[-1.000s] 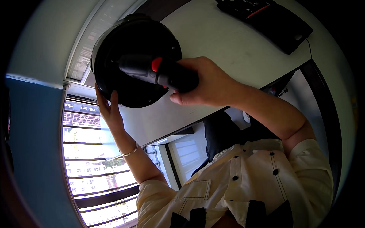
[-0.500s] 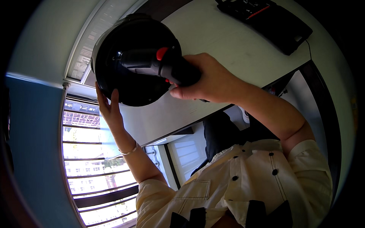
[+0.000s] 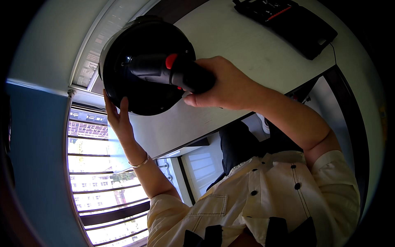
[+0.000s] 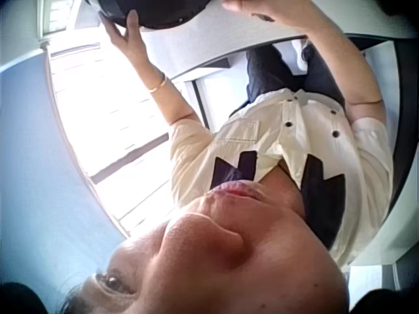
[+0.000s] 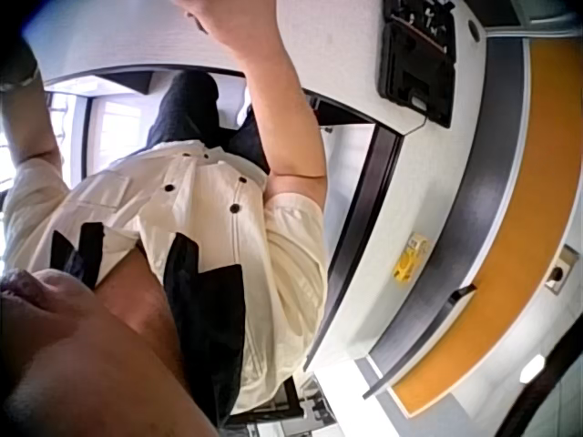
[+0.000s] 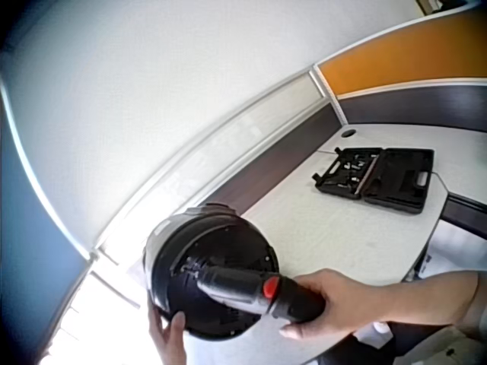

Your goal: The person uses a cordless drill to remove screws from the side and bottom of a rice cooker. They rotate the appliance to access different screw locations and place removed screws on the table.

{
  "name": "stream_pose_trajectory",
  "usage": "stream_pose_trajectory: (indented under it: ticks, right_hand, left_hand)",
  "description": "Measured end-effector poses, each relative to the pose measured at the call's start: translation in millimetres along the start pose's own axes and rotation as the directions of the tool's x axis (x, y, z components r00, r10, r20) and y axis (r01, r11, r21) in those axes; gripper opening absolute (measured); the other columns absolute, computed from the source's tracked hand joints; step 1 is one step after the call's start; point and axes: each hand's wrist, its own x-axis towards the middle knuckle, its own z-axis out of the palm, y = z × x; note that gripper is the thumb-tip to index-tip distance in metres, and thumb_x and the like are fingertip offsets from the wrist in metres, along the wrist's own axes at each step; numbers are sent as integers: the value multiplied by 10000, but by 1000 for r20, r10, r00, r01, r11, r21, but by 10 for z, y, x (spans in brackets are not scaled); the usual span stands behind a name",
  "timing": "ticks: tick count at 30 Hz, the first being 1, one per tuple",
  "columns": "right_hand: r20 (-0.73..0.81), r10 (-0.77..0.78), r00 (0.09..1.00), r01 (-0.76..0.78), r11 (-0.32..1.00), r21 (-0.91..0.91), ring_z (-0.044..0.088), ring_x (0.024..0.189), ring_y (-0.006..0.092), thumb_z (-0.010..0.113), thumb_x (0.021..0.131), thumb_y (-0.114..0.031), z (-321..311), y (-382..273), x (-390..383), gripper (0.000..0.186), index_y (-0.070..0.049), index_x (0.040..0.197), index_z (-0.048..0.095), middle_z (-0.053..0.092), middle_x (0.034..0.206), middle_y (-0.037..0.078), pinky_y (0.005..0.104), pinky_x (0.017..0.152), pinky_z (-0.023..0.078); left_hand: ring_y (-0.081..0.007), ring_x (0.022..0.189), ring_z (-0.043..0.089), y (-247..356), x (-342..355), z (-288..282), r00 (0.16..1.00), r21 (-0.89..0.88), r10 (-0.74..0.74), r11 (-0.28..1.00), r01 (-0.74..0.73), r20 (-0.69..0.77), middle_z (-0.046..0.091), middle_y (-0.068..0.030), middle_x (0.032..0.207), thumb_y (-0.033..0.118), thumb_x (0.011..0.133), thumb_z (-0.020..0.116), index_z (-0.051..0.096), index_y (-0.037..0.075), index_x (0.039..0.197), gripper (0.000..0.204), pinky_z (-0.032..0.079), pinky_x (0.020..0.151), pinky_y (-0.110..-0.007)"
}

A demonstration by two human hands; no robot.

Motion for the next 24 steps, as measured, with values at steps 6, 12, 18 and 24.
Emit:
stream_pose_trajectory:
  ticks: [6, 12, 18, 24]
  right_hand:
    - [-19, -79, 997, 78, 996, -30, 541, 632, 125, 748, 680, -164, -9, 15, 10, 276, -27, 884, 621, 563, 678, 19, 275, 610, 440]
    - [-18, -59, 998, 58, 997, -52, 533, 597, 111, 748, 682, -164, -35, 30, 12, 270, -32, 880, 620, 561, 669, 13, 255, 570, 435]
    - [-23, -105, 994, 104, 994, -43, 531, 569, 101, 749, 685, -164, -34, 52, 26, 261, -37, 871, 617, 561, 663, 11, 244, 529, 429]
    - [1, -58, 998, 58, 998, -31, 528, 558, 102, 750, 686, -166, -53, 29, 35, 256, -34, 858, 613, 561, 661, 11, 242, 521, 428]
  left_hand:
    - [-288, 1258, 440, -22, 5, 9, 1000, 12, 29, 1000, -29, 1, 499, -184, 1317, 149, 881, 616, 346, 48, 1410, 602, 325, 1055, -366]
    - [-273, 1231, 468, -18, 8, 9, 1000, 19, 22, 1000, -21, -2, 513, -177, 1303, 140, 885, 612, 346, 44, 1409, 596, 329, 1048, -350]
    - [-266, 1233, 468, -37, 13, 11, 1000, 14, 27, 1000, -26, -2, 509, -173, 1310, 118, 886, 608, 347, 47, 1409, 589, 328, 1050, -351]
    - [-284, 1268, 436, -15, 11, 12, 1000, -4, 20, 1000, -20, -4, 481, -184, 1338, 120, 883, 610, 345, 53, 1411, 594, 311, 1066, -363]
